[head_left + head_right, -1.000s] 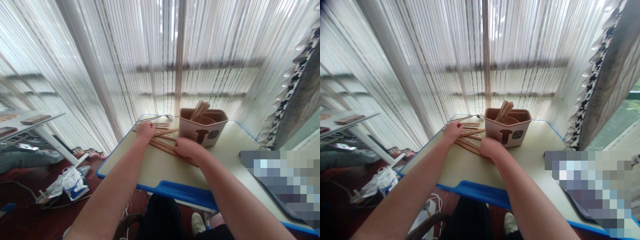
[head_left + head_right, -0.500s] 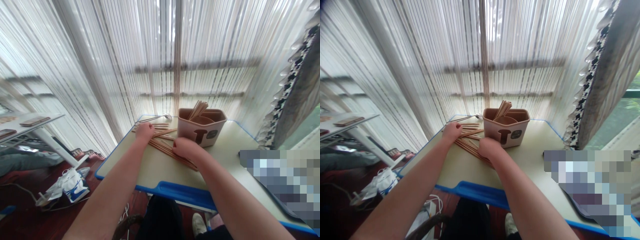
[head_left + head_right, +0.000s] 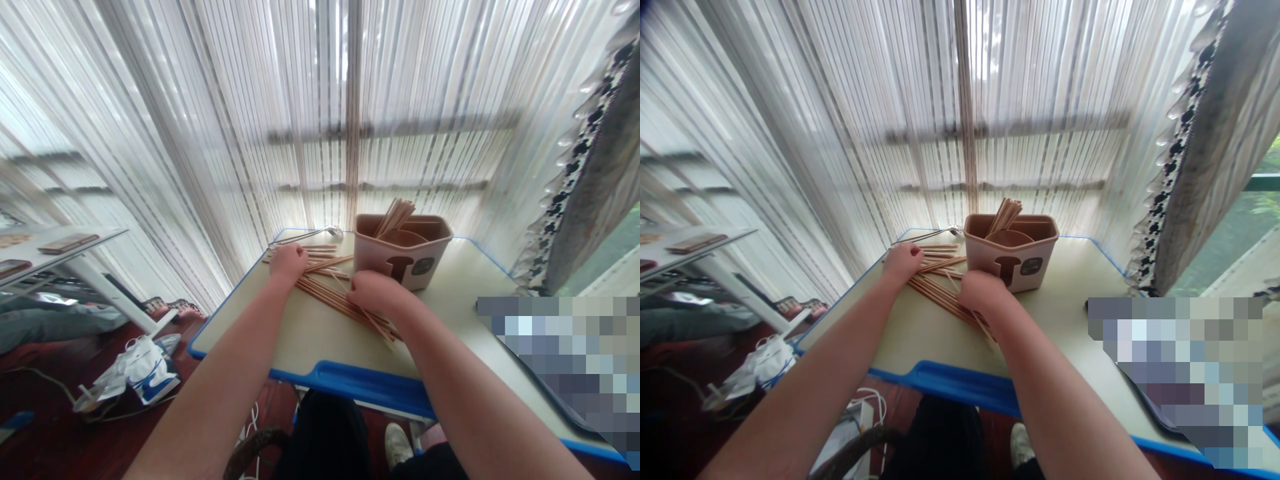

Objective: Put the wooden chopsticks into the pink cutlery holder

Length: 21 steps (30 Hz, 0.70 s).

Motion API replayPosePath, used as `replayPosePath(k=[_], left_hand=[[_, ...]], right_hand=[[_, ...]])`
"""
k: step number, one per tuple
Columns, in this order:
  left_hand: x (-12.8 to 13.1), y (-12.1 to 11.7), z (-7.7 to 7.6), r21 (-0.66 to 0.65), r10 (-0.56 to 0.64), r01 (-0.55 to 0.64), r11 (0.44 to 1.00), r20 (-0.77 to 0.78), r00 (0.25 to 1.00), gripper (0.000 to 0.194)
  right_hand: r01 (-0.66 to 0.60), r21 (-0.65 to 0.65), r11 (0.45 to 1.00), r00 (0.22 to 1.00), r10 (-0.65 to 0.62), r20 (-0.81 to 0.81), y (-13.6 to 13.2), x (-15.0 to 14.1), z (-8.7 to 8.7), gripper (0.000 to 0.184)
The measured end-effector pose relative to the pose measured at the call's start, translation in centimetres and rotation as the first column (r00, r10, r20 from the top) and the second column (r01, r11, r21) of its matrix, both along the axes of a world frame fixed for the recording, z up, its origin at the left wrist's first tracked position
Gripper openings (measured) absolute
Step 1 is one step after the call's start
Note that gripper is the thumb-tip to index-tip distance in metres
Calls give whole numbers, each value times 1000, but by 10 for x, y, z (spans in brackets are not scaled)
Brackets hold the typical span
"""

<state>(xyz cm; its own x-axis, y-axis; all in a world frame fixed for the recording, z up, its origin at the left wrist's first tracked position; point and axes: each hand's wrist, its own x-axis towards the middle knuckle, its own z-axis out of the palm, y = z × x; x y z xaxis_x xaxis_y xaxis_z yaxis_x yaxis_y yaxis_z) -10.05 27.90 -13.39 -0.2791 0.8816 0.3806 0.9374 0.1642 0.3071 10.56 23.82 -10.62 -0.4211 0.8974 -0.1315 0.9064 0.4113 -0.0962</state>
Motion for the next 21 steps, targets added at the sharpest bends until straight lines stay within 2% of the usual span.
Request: replayPosePath(k=[5, 7, 9, 11, 13, 14, 16, 18, 19, 21], left_hand=[[1, 2, -2, -10, 0, 0, 1000, -8, 1000, 28], [2, 2, -3, -10, -2, 2, 1000, -5, 1000, 28], [4, 1, -4, -2, -12, 12, 1000, -2, 1000, 27], [7, -1, -4, 19, -35, 35, 999, -7, 999, 25], [10, -2, -4, 41, -73, 73, 996, -10, 997, 24], [12, -3, -4, 54, -92, 92, 994, -11, 996, 24], [17, -4, -4, 75, -132, 133, 988, -20, 991, 23], [21, -4, -5, 86, -165, 166, 982, -25, 986, 22], [23, -4, -5, 90, -180, 181, 979, -28, 983, 22], [25, -5, -5, 95, -201, 204, 974, -40, 979, 22]], right_hand=[[24, 54, 998, 998, -21, -63, 1, -1, 1, 29], [27, 87, 996, 987, -13, -159, 1, 1, 5, 29], [18, 128, 992, 943, 26, -331, 0, 5, 13, 30], [-2, 183, 983, 826, 105, -553, -3, 10, 24, 29], [28, 247, 969, 642, 172, -747, -7, 17, 36, 29], [82, 277, 957, 544, 190, -818, -10, 21, 41, 31], [268, 314, 911, 372, 203, -906, -13, 28, 49, 37], [479, 325, 816, 280, 209, -937, -14, 36, 51, 41], [563, 328, 759, 272, 204, -940, -13, 39, 51, 41], [667, 345, 660, 317, 168, -934, -9, 44, 49, 41]])
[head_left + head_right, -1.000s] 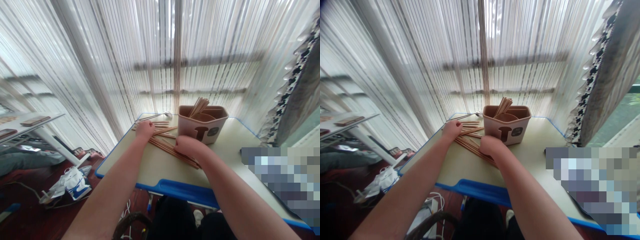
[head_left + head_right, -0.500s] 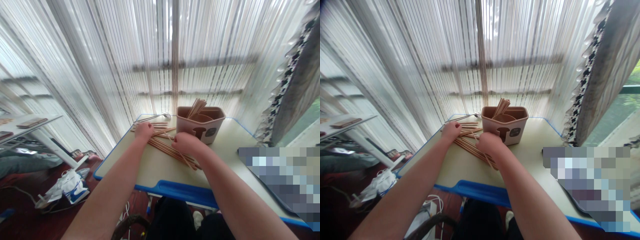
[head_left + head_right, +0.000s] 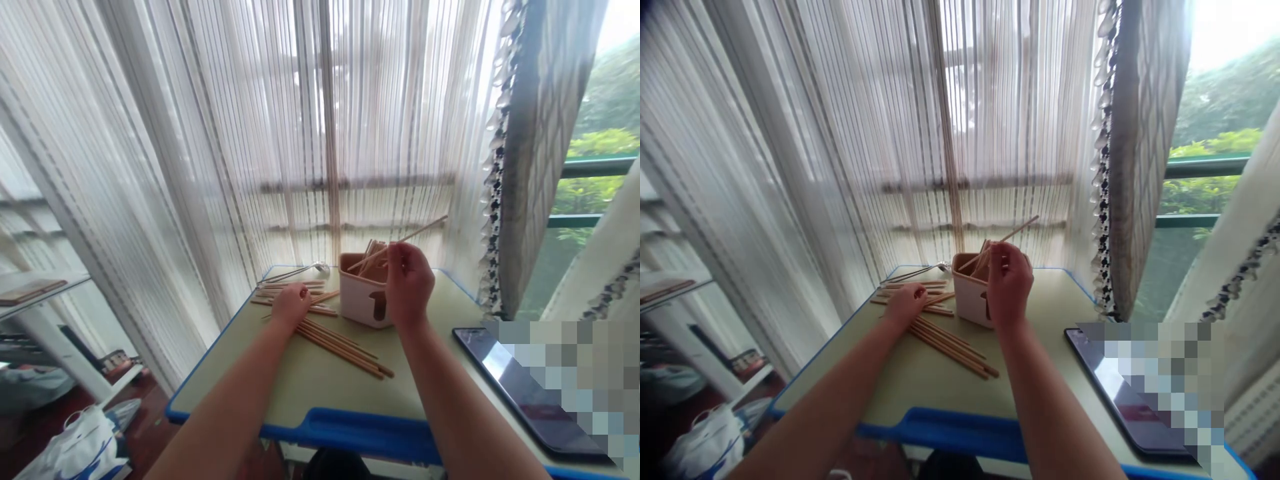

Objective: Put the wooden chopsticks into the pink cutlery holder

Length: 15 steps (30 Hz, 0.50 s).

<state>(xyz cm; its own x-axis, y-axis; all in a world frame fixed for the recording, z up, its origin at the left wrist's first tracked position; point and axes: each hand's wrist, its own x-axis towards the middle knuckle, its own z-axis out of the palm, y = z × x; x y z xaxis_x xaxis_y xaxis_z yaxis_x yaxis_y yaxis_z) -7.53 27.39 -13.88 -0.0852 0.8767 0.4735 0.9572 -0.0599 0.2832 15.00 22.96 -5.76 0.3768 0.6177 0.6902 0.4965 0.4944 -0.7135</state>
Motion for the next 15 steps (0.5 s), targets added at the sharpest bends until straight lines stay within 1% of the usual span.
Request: replayPosePath(k=[1, 3, 8, 11, 15], left_hand=[[1, 0, 0, 1, -7, 7, 1000, -8, 1000, 22], [2, -1, 1, -8, -11, 11, 1000, -20, 1000, 21], [3, -3, 3, -48, -9, 9, 999, -5, 1000, 21], [3, -3, 2, -41, -31, 31, 999, -7, 999, 20], [2, -4, 3, -35, -66, 66, 997, -2, 998, 20]], right_hand=[[51, -6, 999, 998, -51, 36, 3, 2, -2, 41], [110, -17, 994, 985, -107, 134, 10, 4, -7, 41], [158, -18, 987, 920, -140, 366, 21, 2, -14, 38], [167, -48, 985, 890, -129, 437, 22, -1, -12, 37], [186, -107, 977, 878, -116, 464, 24, -3, -9, 35]])
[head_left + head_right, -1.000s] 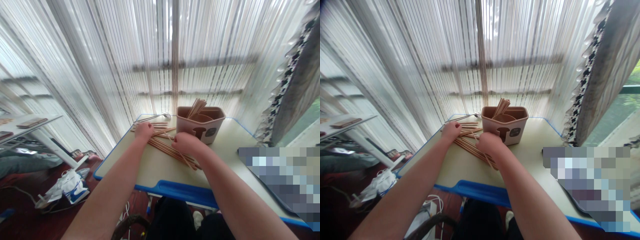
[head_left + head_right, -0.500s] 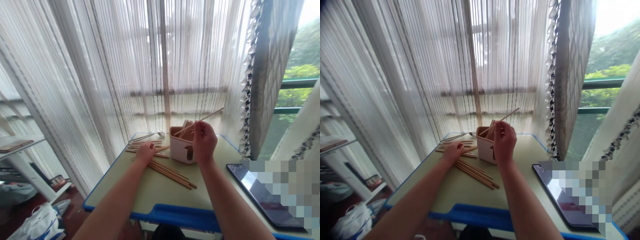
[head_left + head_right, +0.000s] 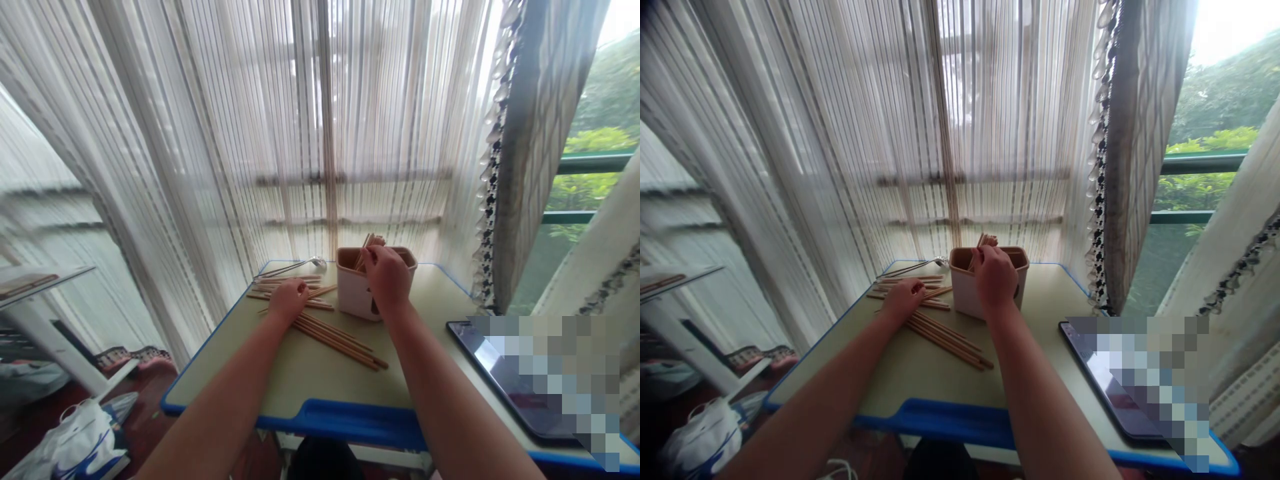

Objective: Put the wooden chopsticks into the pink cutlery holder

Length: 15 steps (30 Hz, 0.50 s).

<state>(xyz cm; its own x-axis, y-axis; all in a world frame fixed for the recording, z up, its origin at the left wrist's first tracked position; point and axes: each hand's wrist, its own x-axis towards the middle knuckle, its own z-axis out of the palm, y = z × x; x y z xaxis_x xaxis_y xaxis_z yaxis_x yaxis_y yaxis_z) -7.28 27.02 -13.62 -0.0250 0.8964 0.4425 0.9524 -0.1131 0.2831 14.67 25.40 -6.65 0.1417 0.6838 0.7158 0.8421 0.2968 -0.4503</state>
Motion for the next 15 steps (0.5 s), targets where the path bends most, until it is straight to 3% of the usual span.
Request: replayPosePath(k=[5, 10, 13, 15], left_hand=[[1, 0, 0, -32, 13, -13, 999, -2, 1000, 22], [-1, 2, -3, -25, 14, -14, 1000, -20, 1000, 23], [-4, 3, -4, 19, 9, -8, 1000, -9, 1000, 22], [-6, 4, -5, 32, 12, -12, 999, -4, 1000, 22]], right_hand=[[-26, 25, 999, 1000, 26, 1, -1, 1, 1, 32], [-78, 116, 990, 989, 62, 133, -15, -3, 2, 34], [-252, 7, 968, 944, 244, 220, -26, -11, 1, 33], [-361, -189, 913, 866, 404, 296, -28, -17, -4, 30]])
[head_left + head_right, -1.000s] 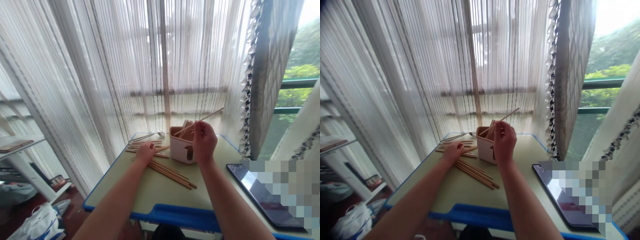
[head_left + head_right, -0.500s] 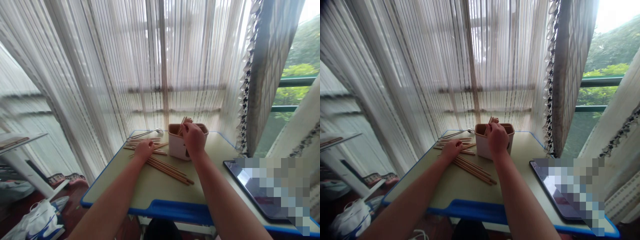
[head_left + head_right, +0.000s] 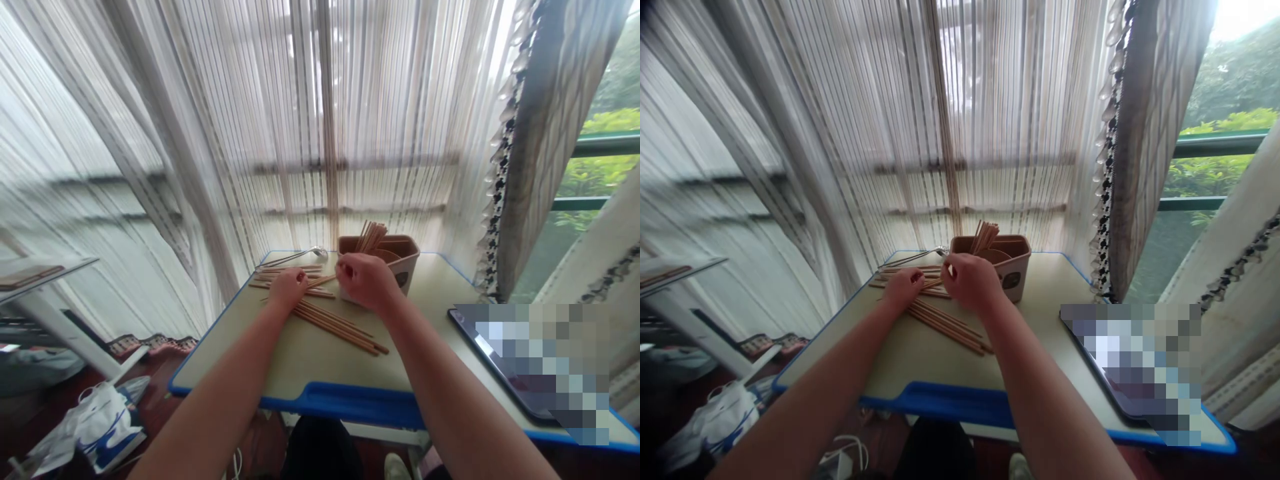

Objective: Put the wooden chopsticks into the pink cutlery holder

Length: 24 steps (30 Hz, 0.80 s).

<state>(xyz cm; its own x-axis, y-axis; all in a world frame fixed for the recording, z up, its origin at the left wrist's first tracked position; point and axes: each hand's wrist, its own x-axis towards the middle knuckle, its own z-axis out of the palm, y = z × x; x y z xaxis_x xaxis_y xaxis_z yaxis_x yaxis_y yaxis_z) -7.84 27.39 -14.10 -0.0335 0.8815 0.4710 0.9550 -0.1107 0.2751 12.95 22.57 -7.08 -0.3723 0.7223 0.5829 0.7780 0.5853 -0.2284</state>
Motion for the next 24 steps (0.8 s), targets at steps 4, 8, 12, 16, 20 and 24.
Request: replayPosePath(k=[4, 8, 12, 16, 20, 24], left_hand=[[-2, 1, -1, -19, 16, -16, 1000, 6, 1000, 22], [-4, 3, -3, -25, 15, -15, 1000, 10, 1000, 23], [-7, 5, -4, -18, 17, -17, 1000, 22, 1000, 24], [-9, 8, -6, -10, 32, -32, 999, 40, 999, 24], [-11, 9, -6, 13, 32, -33, 999, 52, 998, 24], [-13, 7, -4, 31, 50, -52, 998, 74, 996, 24]], right_hand=[[21, -366, 931, 926, 120, 357, 7, -9, -20, 23], [134, -448, 884, 863, 118, 492, 14, -13, -35, 26], [156, -478, 865, 850, 129, 510, 15, -15, -36, 29], [177, -505, 845, 838, 140, 528, 17, -16, -36, 37], [184, -583, 792, 840, 181, 511, 17, -13, -32, 40], [187, -634, 751, 864, 182, 470, 14, -2, -22, 37]])
